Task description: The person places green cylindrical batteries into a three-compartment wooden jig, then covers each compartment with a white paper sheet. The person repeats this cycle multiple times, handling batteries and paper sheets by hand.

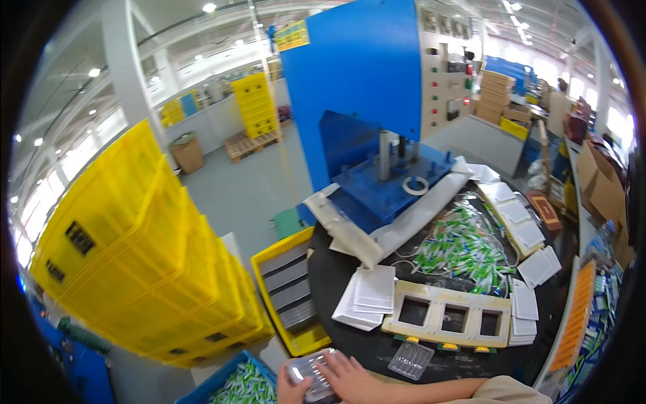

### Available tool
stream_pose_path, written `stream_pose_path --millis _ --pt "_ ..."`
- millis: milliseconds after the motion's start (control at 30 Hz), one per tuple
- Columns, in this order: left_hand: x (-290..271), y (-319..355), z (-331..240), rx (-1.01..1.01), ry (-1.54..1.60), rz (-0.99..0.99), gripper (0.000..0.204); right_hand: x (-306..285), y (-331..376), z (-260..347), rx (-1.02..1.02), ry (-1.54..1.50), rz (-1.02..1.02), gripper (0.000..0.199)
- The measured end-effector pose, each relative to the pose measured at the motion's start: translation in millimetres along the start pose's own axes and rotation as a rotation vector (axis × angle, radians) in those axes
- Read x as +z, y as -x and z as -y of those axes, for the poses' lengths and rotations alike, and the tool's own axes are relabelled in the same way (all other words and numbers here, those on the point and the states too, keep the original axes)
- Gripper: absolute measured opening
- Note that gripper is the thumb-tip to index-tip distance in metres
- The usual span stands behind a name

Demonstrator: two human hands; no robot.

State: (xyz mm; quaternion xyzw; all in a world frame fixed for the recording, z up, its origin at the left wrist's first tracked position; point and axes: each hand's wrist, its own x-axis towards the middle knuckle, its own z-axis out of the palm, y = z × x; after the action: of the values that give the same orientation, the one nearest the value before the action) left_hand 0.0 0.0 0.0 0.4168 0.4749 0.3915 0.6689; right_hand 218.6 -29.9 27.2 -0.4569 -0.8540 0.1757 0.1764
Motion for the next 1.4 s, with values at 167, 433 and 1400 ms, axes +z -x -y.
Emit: stream_pose_path --millis 167,433,1400 --pt "69 32 -18 -0.008 0.059 0.095 0.105 -55 59 -6 0.133 -0.613 -0.091 0.104" --pt "165 67 -48 -0.102 -0.343 0.188 0.119 -70 143 -34 0.609 -1.505 0.074 0.081" --pt "185 83 17 -0.135 -0.273 0.592 0.093 -68 229 -20 0.659 -1.127 -0.113 0.075"
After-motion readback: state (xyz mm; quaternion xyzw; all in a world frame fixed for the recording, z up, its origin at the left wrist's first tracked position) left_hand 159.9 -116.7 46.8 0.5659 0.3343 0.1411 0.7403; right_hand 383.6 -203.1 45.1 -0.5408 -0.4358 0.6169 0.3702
